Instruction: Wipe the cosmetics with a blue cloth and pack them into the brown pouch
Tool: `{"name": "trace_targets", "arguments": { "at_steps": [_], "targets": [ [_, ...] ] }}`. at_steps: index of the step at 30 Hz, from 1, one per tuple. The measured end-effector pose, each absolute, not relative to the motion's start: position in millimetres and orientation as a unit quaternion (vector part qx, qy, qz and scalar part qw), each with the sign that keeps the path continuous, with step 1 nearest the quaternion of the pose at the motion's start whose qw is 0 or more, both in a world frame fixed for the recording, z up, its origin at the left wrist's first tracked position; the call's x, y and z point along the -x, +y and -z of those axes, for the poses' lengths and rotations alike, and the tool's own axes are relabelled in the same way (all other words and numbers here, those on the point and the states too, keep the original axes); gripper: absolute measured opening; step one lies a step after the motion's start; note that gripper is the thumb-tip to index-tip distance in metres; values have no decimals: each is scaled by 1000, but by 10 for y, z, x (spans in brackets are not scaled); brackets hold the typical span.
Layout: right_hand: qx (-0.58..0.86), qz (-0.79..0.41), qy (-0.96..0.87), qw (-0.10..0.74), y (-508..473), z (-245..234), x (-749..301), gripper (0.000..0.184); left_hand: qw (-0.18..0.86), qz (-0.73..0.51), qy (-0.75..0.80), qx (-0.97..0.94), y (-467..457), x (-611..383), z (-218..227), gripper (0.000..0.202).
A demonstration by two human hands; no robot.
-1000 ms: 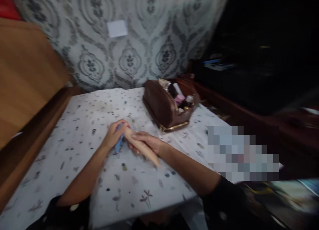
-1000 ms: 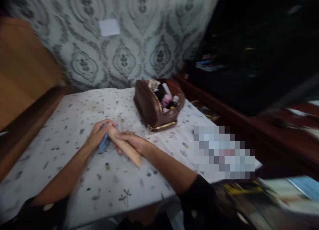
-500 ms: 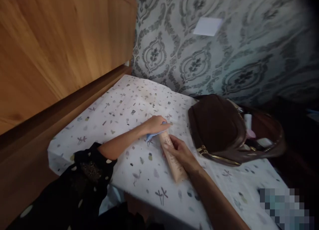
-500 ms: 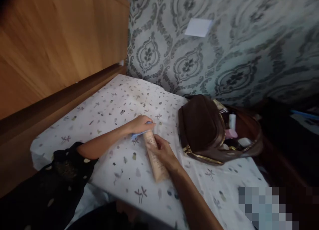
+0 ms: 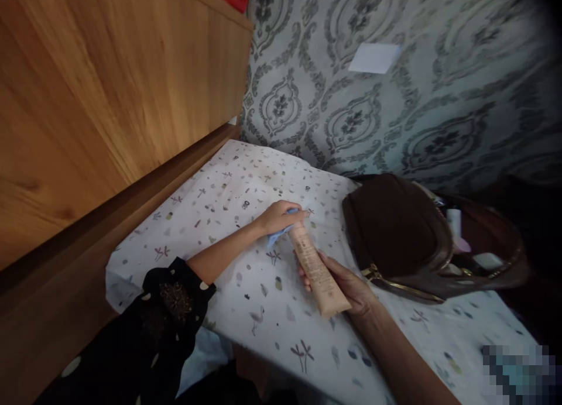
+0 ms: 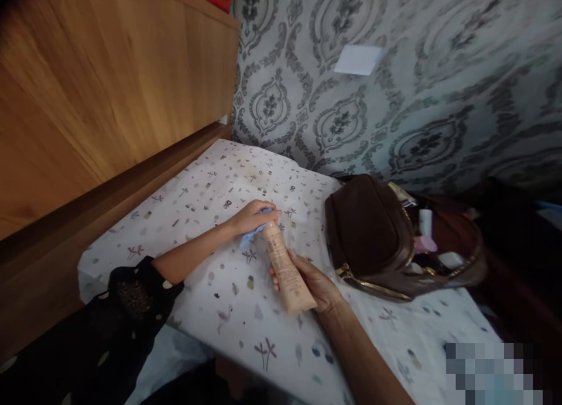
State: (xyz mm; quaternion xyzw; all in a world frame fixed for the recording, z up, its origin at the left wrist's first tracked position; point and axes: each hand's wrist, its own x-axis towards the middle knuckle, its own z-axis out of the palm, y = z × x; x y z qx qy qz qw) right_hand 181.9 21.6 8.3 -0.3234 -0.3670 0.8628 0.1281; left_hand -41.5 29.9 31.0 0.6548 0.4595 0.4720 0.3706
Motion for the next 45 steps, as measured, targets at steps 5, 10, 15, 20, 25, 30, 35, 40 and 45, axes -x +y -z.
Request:
{"name": "trace_targets", "arguments": {
  "at_steps": [5, 10, 15, 20, 25, 30, 35, 40, 45],
  "targets": [
    [272, -847, -428, 160, 197, -54, -1853, 49, 389, -468, 453, -651, 236, 470, -308, 48],
    [275, -877, -370, 133, 277, -25, -1866, 46, 498, -483, 395, -602, 158, 526, -249, 46],
    [316, -865, -357, 158, 302, -39, -1860, 40, 567, -451, 349, -595, 118, 640, -256, 41],
    [335, -822, -415, 202, 204, -101, -1823, 42, 556, -432, 393, -592, 136, 669, -183, 39],
    [354, -803, -427, 219, 173, -100, -1815, 53, 555, -449, 405, -571, 123, 652, -136, 41],
    [322, -816, -438, 196, 182, -121, -1794, 48, 580, -473, 347, -565, 100, 692, -224, 42],
    [317, -821, -440, 180, 174, -111, -1778, 39, 585, -467, 361, -556, 105, 680, -224, 44],
    [299, -829, -439, 173, 154, -90, -1792, 46, 576, -472, 373, -554, 119, 649, -187, 46],
    [305, -831, -428, 184, 127, -92, -1790, 48, 561, -454, 415, -554, 131, 641, -110, 47]
  ]
}}
